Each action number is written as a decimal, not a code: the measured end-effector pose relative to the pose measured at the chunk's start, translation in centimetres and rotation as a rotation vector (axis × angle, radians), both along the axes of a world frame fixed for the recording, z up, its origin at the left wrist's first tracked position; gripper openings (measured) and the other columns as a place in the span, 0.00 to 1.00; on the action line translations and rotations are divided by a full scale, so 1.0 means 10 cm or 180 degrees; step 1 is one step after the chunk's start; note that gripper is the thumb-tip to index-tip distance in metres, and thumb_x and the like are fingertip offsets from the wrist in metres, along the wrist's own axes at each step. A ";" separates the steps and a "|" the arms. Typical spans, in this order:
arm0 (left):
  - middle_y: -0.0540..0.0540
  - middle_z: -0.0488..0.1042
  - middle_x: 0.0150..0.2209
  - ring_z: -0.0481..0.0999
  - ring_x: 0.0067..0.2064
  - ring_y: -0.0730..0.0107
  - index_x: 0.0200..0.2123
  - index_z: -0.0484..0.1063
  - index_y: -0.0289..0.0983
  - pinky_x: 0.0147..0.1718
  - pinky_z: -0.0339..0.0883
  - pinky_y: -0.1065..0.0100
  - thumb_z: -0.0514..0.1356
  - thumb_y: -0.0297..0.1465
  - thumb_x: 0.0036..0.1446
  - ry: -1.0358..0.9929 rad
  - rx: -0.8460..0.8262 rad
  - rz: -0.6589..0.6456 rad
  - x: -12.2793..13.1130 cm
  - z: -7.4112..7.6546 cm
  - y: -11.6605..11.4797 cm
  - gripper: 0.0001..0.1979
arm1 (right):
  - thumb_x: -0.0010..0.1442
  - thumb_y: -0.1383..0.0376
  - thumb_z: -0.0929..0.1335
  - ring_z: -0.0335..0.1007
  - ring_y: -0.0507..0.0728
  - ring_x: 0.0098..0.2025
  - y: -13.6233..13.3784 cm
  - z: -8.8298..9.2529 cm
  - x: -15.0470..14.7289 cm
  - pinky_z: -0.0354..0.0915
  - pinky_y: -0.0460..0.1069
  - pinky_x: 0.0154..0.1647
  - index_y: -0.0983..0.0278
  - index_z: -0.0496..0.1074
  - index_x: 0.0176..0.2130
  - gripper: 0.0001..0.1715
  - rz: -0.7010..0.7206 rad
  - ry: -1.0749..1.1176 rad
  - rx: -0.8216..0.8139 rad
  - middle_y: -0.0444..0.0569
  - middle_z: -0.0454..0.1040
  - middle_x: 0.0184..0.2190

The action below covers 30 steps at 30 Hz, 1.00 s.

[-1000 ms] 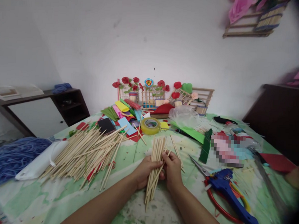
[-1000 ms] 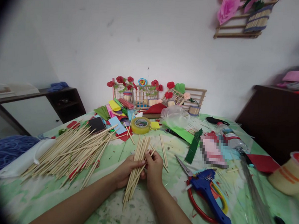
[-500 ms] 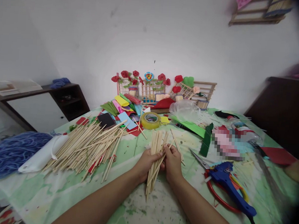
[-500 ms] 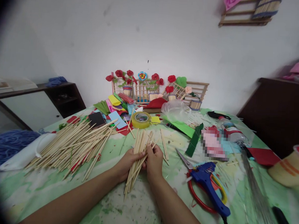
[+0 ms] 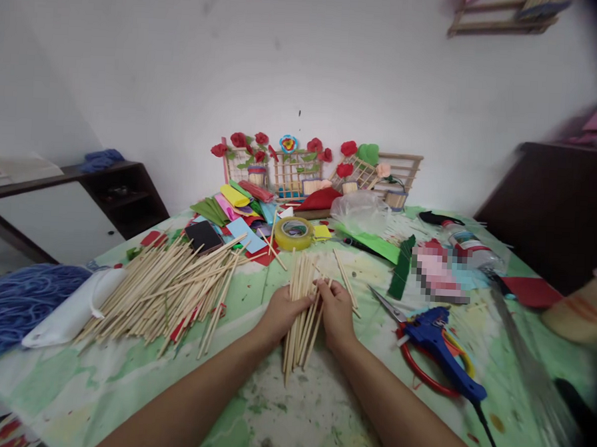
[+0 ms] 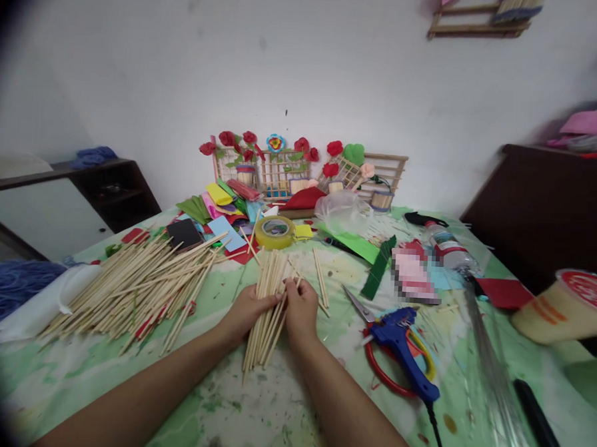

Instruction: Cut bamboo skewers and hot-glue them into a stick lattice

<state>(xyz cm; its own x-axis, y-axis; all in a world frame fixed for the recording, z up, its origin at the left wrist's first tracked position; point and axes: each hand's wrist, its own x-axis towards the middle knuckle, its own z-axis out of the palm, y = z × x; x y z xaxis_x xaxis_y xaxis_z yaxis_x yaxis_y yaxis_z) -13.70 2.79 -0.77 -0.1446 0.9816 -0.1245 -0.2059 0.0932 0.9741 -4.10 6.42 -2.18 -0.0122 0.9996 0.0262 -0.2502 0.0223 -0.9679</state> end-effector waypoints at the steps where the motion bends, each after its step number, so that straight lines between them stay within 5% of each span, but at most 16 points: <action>1: 0.44 0.77 0.28 0.75 0.29 0.67 0.33 0.73 0.31 0.29 0.67 0.70 0.66 0.32 0.40 0.0121 -0.0002 -0.0020 -0.02 -0.01 0.01 0.14 | 0.49 0.58 0.66 0.58 0.49 0.21 0.02 -0.02 0.01 0.56 0.44 0.22 0.65 0.68 0.25 0.12 0.0012 -0.0083 0.0017 0.39 0.64 0.18; 8: 0.47 0.75 0.25 0.73 0.24 0.69 0.32 0.70 0.32 0.25 0.66 0.70 0.63 0.35 0.44 0.0430 0.0004 -0.0146 -0.04 -0.02 0.02 0.13 | 0.51 0.59 0.62 0.55 0.50 0.18 0.05 -0.08 0.04 0.54 0.45 0.19 0.63 0.62 0.21 0.13 -0.0030 -0.0572 0.0120 0.38 0.59 0.14; 14: 0.53 0.70 0.17 0.67 0.16 0.76 0.30 0.64 0.34 0.18 0.61 0.74 0.62 0.31 0.41 0.0136 -0.0095 -0.0046 -0.01 0.00 0.02 0.12 | 0.45 0.66 0.64 0.64 0.53 0.25 0.09 -0.09 0.08 0.60 0.47 0.27 0.64 0.66 0.26 0.04 -0.0052 -0.1023 0.0262 0.43 0.69 0.21; 23: 0.51 0.71 0.20 0.68 0.19 0.76 0.31 0.67 0.33 0.19 0.62 0.74 0.62 0.26 0.36 0.0060 -0.0217 0.0138 -0.01 0.03 0.05 0.13 | 0.47 0.72 0.61 0.69 0.55 0.36 0.12 -0.11 0.07 0.63 0.49 0.37 0.66 0.67 0.39 0.17 -0.0011 -0.1508 0.0497 0.50 0.73 0.35; 30: 0.48 0.74 0.23 0.72 0.24 0.73 0.34 0.72 0.30 0.28 0.66 0.72 0.61 0.26 0.34 -0.0179 -0.0380 -0.0061 -0.06 0.06 0.05 0.17 | 0.53 0.72 0.61 0.66 0.54 0.33 0.04 0.13 0.15 0.60 0.46 0.36 0.65 0.70 0.27 0.10 0.0600 -0.2569 0.0971 0.47 0.72 0.27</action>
<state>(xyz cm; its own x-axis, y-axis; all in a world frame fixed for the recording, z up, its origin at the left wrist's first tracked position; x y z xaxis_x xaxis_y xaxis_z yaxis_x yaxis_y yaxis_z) -14.32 3.28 -0.17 -0.1154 0.9619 -0.2480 -0.2570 0.2123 0.9428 -2.64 6.84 -0.90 -0.3061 0.9299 0.2039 0.4815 0.3360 -0.8095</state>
